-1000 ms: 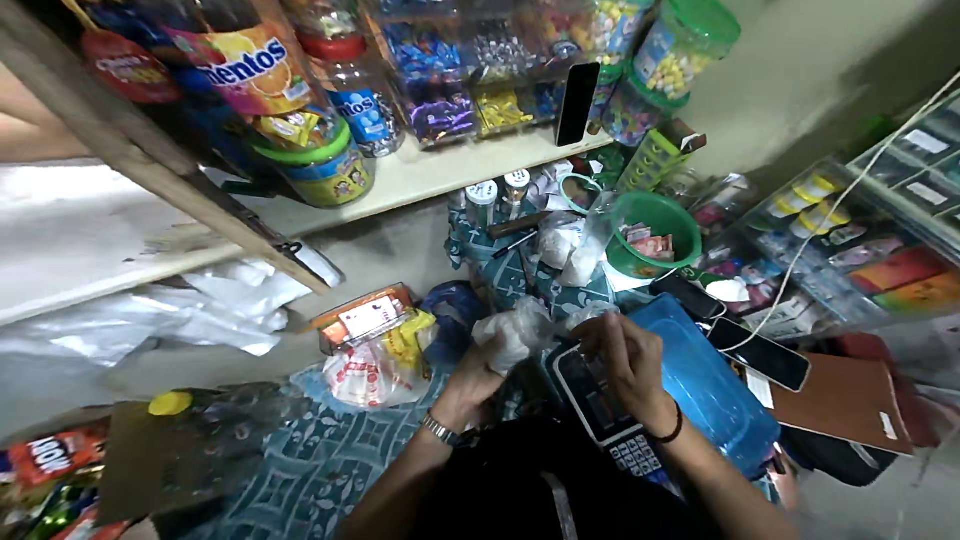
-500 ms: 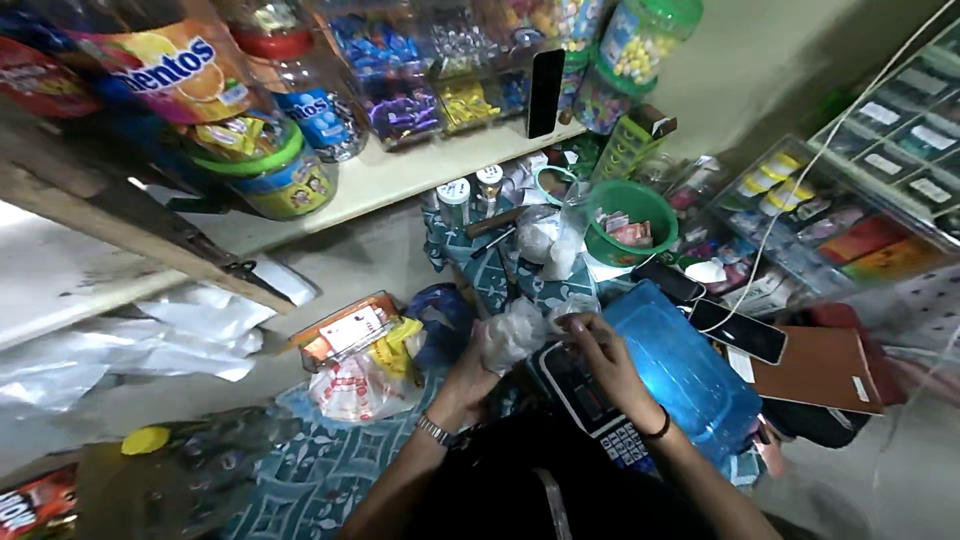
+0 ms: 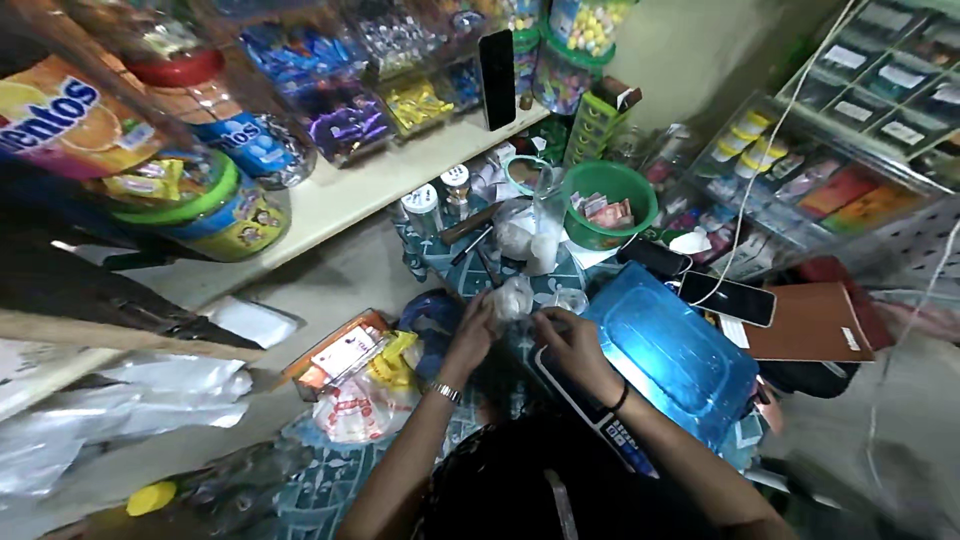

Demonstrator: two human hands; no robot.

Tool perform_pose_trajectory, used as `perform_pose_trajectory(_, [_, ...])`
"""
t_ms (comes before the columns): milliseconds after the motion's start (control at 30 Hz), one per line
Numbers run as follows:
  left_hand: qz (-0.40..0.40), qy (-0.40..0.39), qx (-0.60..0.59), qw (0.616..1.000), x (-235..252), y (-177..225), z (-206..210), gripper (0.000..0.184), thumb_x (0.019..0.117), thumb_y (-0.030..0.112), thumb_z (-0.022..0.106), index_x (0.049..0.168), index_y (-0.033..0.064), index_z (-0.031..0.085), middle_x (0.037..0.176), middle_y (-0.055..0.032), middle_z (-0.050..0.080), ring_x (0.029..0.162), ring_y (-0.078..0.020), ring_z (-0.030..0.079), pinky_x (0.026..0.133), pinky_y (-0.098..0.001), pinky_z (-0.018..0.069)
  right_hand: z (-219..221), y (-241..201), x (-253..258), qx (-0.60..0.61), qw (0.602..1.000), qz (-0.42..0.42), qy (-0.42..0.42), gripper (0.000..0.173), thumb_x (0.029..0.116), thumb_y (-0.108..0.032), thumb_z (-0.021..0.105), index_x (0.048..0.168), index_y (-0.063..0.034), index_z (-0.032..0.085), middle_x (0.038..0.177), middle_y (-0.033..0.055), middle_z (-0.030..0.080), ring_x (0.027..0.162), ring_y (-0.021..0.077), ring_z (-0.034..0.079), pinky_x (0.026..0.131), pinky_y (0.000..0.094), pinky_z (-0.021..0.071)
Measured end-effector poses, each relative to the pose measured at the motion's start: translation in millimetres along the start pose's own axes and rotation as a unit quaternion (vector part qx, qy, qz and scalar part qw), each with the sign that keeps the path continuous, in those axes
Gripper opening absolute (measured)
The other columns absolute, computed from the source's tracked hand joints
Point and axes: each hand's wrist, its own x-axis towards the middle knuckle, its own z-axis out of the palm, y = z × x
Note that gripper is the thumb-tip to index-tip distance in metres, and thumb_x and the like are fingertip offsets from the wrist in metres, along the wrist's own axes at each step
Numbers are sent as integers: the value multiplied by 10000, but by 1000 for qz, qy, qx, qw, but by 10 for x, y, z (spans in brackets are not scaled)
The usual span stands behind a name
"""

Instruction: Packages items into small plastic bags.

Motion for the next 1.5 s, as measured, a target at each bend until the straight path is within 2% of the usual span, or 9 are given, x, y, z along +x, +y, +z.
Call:
perform_pose_trajectory(133, [-6, -22, 101, 995, 320, -25, -8, 555, 1015, 24, 330, 1568, 69, 356, 1545, -149, 444, 1217, -178, 566, 976, -337, 486, 182, 168, 123, -30, 999, 28, 20, 312, 1053, -201, 545, 1147, 51, 703, 925, 133, 740, 762, 130, 717, 749, 294, 606])
perform_pose_trajectory(200, [-2, -68, 183, 981, 412, -60, -30, 709, 929, -32, 453, 1603, 121, 294, 1500, -176, 471, 1148, -179, 575, 907, -338, 497, 243, 237, 137, -52, 998, 14, 31, 309, 1045, -193, 561, 1147, 53, 715, 961, 162, 743, 795, 169, 727, 779, 318, 607])
perform_pose_trajectory(300, [39, -142, 327, 933, 437, -35, -22, 927, 893, -71, 655, 1629, 112, 122, 1553, -227, 405, 1311, -266, 554, 1052, -402, 508, 252, 253, 135, -73, 996, -20, 51, 292, 1032, -178, 577, 1128, 52, 730, 982, 182, 744, 823, 204, 735, 799, 332, 607])
perform_pose_trajectory(367, [84, -112, 390, 910, 428, -53, 47, 939, 835, -20, 767, 1597, 38, 220, 1572, -258, 363, 1381, -327, 484, 1113, -444, 455, 229, 241, 128, -84, 994, -38, 52, 287, 1030, -186, 581, 1104, 44, 736, 967, 173, 743, 814, 199, 730, 788, 326, 605])
perform_pose_trajectory(467, [128, -52, 456, 879, 458, -27, 200, 722, 812, 22, 801, 1453, -31, 473, 1556, -320, 358, 1408, -443, 424, 1128, -544, 406, 163, 146, 151, -117, 991, -54, 43, 293, 1028, -194, 580, 1091, 43, 738, 955, 175, 743, 797, 215, 727, 774, 340, 605])
perform_pose_trajectory(667, [175, -57, 485, 855, 512, 168, 362, 725, 776, 87, 877, 1401, 6, 518, 1390, -303, 519, 1241, -440, 566, 1031, -565, 491, -312, -107, 404, -92, 995, -6, 35, 289, 1065, -189, 535, 1132, 53, 678, 825, 131, 720, 658, 181, 698, 658, 348, 606])
perform_pose_trajectory(867, [150, 6, 437, 887, 412, 331, 473, 689, 755, 93, 895, 1345, -39, 566, 1389, -285, 518, 1246, -391, 561, 1034, -528, 486, -536, -79, 511, -71, 996, -28, 53, 306, 1088, -260, 500, 1129, 2, 653, 772, 78, 673, 593, 131, 631, 588, 305, 561])
perform_pose_trajectory(1100, [166, -42, 294, 940, 248, 252, 383, 806, 728, 101, 913, 1404, 13, 484, 1287, -173, 624, 1148, -210, 646, 991, -397, 554, -507, -59, 526, 63, 995, -33, 70, 373, 1115, -213, 355, 1039, 22, 633, 956, 90, 735, 698, 130, 713, 687, 327, 630])
perform_pose_trajectory(1500, [164, 1, 263, 951, 103, 221, 492, 753, 736, -5, 858, 1397, -48, 500, 1309, -217, 597, 1163, -223, 629, 996, -382, 541, -514, -192, 457, -39, 986, -117, 116, 362, 1110, -212, 395, 926, -1, 623, 728, 45, 697, 559, 90, 662, 544, 270, 586])
